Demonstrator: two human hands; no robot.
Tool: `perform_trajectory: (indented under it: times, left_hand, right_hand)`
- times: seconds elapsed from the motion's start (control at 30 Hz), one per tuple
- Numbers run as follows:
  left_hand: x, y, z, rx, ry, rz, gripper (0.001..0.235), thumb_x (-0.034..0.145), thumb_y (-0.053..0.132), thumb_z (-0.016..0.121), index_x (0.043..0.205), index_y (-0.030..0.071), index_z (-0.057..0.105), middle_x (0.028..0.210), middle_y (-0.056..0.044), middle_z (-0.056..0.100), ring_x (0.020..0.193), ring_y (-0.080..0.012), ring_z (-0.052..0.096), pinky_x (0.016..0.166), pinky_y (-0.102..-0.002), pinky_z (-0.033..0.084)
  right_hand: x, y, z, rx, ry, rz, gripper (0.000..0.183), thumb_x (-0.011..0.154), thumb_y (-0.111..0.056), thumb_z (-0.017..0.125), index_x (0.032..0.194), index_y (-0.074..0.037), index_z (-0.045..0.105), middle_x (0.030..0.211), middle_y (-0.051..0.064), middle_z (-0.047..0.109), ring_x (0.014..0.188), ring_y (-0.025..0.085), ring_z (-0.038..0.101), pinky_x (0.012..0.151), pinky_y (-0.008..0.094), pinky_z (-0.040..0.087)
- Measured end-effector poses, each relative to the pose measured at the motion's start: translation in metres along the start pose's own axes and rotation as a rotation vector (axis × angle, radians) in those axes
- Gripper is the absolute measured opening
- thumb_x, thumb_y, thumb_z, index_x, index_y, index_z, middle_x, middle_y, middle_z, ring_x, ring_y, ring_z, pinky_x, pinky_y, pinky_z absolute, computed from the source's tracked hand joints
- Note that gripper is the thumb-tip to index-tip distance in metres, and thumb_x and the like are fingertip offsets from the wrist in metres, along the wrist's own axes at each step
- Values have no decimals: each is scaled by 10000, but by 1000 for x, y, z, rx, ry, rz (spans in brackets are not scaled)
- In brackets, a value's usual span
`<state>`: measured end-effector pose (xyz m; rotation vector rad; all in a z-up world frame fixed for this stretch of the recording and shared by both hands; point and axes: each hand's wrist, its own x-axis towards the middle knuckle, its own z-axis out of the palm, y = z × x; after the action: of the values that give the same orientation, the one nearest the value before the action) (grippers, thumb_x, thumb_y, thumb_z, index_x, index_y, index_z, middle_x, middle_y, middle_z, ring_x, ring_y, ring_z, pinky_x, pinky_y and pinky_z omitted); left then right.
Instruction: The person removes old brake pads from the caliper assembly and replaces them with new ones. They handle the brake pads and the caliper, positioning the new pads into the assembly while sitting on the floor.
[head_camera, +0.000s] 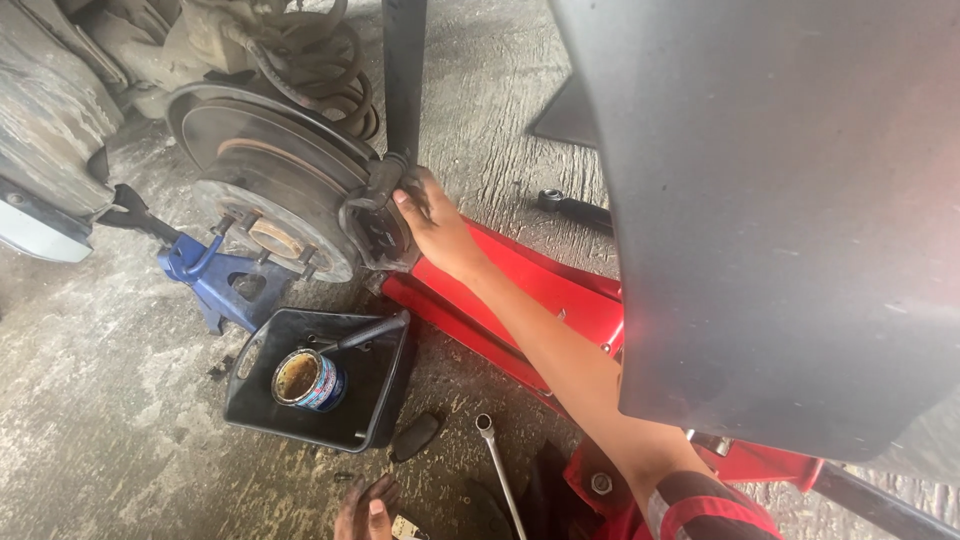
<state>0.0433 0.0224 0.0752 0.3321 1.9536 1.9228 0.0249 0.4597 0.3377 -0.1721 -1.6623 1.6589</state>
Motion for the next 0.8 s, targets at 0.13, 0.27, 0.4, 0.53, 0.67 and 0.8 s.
perform_trajectory:
  times: [0.13, 0.27, 0.4, 0.53, 0.67, 0.8]
  left_hand:
    - [-4, -8, 4, -16, 13, 74, 912, 872, 395, 636, 1543, -86, 249, 1321, -463, 544, 1219, -560, 609, 1002, -613, 542]
    - [22, -32, -24, -61, -25, 5, 852, 909, 373, 594, 1540, -82, 250, 1362, -455, 520, 1247, -560, 593, 1035, -611, 521]
    - [33, -33, -29, -239, -6, -315, 796, 944, 379, 514, 1567, -19, 219, 1452, -417, 460, 1314, -539, 529, 1092, -594, 445]
    - [-16, 18, 21, -49, 94, -116, 736, 947, 365, 543, 1519, -36, 309, 1371, -385, 553, 1260, -500, 603, 1051, -569, 508]
    - [-37, 58, 49, 144, 157, 102, 693, 942, 353, 565, 1468, -67, 398, 1272, -375, 630, 1188, -482, 671, 989, -560, 571]
    - [-44, 72, 58, 167, 186, 75, 615, 960, 297, 556, 1441, -68, 438, 1259, -352, 652, 1179, -451, 686, 980, -544, 581]
  right_hand:
    - [-1, -6, 2, 26, 25, 95, 559, 1064, -372, 504, 1505, -42, 410, 1492, 191, 544, 1389, 304, 539, 1195, 420, 403]
    - [11, 14, -1, 226, 41, 157, 555, 1040, -356, 514, 1448, 16, 573, 1424, 204, 644, 1351, 301, 549, 1162, 433, 400]
    - [14, -2, -6, 575, 22, 271, 585, 1025, -276, 585, 1510, 25, 457, 1358, 197, 638, 1244, 308, 608, 1049, 454, 507]
    - [13, -23, -9, 615, 22, 407, 548, 976, -183, 583, 1486, -34, 450, 1243, 130, 703, 1089, 242, 711, 865, 394, 652]
    - [11, -17, -10, 623, 93, 412, 502, 952, -127, 610, 1432, -53, 486, 1153, 160, 700, 1013, 269, 701, 806, 416, 623]
    - [11, 15, -4, 370, 137, 205, 341, 1000, -130, 640, 1316, -5, 620, 1191, 99, 716, 1141, 222, 662, 1009, 382, 527]
